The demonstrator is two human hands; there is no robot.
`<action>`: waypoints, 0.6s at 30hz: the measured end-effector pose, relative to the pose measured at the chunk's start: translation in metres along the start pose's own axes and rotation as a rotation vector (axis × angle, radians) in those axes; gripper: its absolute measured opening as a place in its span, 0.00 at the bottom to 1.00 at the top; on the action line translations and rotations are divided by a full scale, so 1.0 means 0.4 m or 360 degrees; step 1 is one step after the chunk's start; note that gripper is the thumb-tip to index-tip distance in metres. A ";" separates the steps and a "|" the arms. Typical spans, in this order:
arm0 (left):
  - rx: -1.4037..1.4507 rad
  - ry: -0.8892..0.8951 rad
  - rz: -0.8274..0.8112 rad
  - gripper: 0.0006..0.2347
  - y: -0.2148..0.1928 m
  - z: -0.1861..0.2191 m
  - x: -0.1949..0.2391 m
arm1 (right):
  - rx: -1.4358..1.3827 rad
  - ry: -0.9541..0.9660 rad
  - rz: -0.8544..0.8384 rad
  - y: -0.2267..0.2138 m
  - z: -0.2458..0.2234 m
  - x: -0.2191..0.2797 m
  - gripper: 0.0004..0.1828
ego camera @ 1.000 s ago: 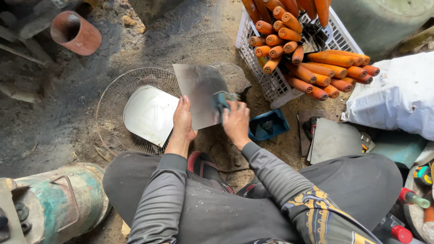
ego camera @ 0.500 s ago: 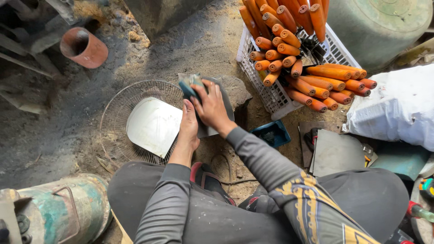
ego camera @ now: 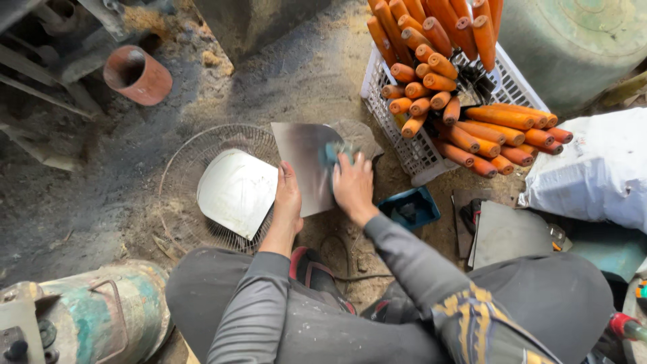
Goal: The person sits on the ground and scrubs two flat metal sheets with a green sponge. The person repeatedly dips the sponge into a small blue container of liquid and scrubs both sides of the sheets, occasionally flipping them over to clean the other side.
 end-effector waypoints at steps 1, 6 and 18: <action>0.0026 -0.0020 -0.0002 0.40 0.004 0.004 -0.007 | -0.0095 -0.0115 0.0004 -0.013 -0.035 0.022 0.18; 0.0346 0.0276 -0.0190 0.39 0.031 0.023 0.005 | -0.0663 -0.0639 -0.0111 -0.023 -0.154 -0.021 0.20; 0.0035 0.0127 0.0004 0.29 0.038 0.025 0.004 | -0.0086 -0.0224 0.0178 0.075 -0.012 -0.225 0.21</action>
Point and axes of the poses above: each hand's wrist, its own x-axis away from the middle knuckle, its own y-axis out of the palm, z = x × y, the point moved 2 cm from there along -x, towards the middle knuckle, and after that the axes turned 10 degrees about -x, right-handed, at the moved point
